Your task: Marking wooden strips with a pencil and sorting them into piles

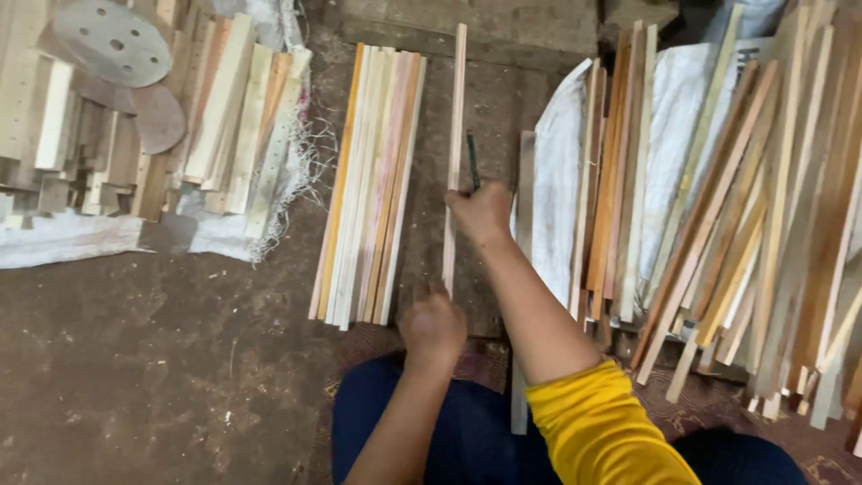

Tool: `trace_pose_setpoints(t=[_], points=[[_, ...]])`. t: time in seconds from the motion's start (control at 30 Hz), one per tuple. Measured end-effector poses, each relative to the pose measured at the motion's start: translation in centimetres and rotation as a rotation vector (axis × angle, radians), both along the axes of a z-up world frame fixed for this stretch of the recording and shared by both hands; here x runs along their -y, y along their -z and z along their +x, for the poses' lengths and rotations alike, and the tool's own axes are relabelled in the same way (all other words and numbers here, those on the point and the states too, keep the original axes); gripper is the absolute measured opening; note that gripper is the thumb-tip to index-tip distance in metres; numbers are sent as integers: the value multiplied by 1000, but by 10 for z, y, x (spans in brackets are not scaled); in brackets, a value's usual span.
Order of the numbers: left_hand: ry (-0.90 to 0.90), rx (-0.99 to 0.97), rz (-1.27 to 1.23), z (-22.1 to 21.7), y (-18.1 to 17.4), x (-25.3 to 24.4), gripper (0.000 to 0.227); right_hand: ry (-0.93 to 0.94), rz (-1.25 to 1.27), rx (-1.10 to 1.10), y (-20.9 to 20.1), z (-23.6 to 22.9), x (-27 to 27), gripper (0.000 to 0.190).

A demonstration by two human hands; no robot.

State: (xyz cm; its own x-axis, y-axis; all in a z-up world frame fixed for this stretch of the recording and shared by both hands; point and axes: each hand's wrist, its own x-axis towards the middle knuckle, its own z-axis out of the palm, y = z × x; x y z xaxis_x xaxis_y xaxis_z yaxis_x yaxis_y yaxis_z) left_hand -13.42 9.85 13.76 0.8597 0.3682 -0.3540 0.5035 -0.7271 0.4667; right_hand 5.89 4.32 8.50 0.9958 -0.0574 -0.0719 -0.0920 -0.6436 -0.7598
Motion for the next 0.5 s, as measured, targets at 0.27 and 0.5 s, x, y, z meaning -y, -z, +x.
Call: trace_pose_setpoints(t=[0.27, 0.5], points=[[-247, 235, 107, -29, 61, -96, 32, -51, 94, -139, 65, 21, -127, 12], [-381, 250, 75, -20, 117, -116, 24, -33, 15, -162, 107, 38, -147, 16]])
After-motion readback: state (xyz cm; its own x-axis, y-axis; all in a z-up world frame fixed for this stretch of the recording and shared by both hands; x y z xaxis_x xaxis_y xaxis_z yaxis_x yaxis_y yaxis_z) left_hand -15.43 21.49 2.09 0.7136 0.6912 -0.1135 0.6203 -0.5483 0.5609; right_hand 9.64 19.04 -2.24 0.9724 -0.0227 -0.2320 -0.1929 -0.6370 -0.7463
